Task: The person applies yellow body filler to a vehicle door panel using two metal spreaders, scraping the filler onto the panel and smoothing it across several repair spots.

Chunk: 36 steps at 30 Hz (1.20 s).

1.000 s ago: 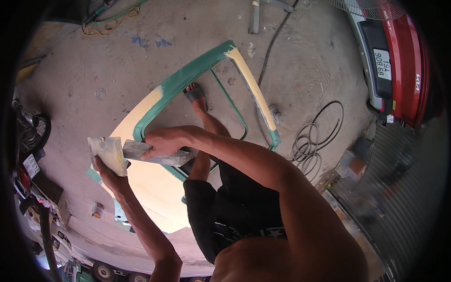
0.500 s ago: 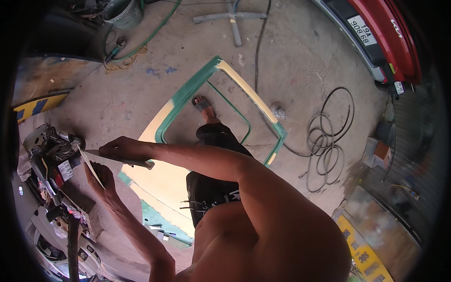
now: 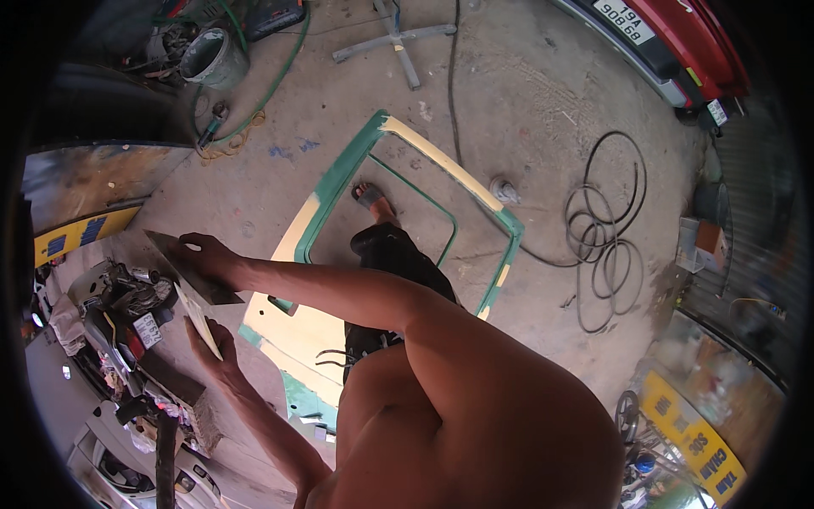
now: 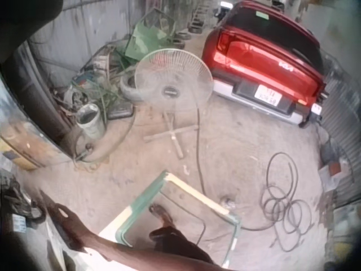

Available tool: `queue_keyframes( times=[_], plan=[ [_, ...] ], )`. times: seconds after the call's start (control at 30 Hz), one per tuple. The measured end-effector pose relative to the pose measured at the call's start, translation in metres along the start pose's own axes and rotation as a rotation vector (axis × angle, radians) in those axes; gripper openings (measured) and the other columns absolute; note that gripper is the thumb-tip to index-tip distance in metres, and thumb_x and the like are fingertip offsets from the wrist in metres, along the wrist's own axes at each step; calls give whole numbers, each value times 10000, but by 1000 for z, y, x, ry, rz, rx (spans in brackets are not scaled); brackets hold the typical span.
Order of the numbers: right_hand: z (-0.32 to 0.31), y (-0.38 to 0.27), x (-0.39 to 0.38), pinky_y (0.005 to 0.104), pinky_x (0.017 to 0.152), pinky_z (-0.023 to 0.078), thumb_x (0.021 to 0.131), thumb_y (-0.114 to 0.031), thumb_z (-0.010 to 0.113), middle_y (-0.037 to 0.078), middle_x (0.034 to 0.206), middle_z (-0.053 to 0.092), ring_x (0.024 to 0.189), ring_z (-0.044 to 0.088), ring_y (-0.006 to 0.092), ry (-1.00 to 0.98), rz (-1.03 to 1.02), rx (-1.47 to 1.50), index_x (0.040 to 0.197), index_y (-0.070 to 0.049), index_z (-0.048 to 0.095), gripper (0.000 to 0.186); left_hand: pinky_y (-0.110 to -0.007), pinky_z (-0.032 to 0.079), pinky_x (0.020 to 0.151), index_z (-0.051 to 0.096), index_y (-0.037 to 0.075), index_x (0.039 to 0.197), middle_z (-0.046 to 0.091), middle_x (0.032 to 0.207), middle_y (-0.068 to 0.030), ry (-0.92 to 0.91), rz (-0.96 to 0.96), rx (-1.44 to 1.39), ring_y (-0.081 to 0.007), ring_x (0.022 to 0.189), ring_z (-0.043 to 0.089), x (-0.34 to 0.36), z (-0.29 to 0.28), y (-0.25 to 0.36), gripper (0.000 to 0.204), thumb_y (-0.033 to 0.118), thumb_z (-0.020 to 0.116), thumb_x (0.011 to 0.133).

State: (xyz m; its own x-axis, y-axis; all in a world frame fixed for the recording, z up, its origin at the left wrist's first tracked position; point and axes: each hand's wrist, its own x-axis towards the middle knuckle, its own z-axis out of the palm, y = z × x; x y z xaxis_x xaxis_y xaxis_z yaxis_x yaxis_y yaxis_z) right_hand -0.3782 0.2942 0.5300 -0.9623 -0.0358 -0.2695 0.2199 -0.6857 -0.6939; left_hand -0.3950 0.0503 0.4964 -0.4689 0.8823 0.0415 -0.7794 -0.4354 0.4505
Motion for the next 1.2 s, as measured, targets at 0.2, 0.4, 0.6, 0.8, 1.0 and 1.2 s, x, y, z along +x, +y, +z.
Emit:
queue_keyframes(
  times=[0.2,0.4,0.6,0.8,1.0,1.2],
  plan=[
    [1,31,4,347,939,459,956,-551,545,127,1125,664,1078,600,212,-206,-106,-241,1186,-39,668,575,-236,462,603,569,3,1138,537,834,-30,425,254,111,-114,702,519,33,57,-23,277,247,524,1015],
    [-1,-8,-49,350,877,514,829,-326,791,117,1137,659,1036,629,200,-281,151,16,1276,-46,579,568,-357,502,816,543,3,1225,604,1114,-124,1114,775,389,-204,979,592,-44,72,53,373,272,578,970],
    [21,12,-34,408,881,540,816,-205,796,118,1121,662,1000,645,223,-73,118,415,1219,-2,591,496,-430,505,959,406,-21,1418,484,1402,-205,1151,655,1415,-280,1225,540,-13,105,22,582,310,592,977],
    [41,10,-24,345,868,513,776,-221,786,146,1076,671,990,641,212,523,-326,-467,1168,44,579,517,-397,483,963,324,2,1480,456,1421,-159,1105,436,1314,-275,1180,550,-4,129,11,669,368,594,989],
    [63,-94,-18,355,904,497,764,-138,756,166,1043,681,972,651,262,-86,-663,383,1170,58,578,484,-432,374,1093,382,12,1456,449,1449,-134,1038,573,809,-263,1296,453,-15,156,20,612,343,590,986],
    [95,-137,-85,352,923,478,796,-125,670,170,1031,699,1007,645,248,-229,-756,63,1144,48,632,391,-407,405,1033,481,44,1405,502,1387,-122,1040,821,976,-258,1204,523,11,163,8,527,199,647,929]
  ],
)
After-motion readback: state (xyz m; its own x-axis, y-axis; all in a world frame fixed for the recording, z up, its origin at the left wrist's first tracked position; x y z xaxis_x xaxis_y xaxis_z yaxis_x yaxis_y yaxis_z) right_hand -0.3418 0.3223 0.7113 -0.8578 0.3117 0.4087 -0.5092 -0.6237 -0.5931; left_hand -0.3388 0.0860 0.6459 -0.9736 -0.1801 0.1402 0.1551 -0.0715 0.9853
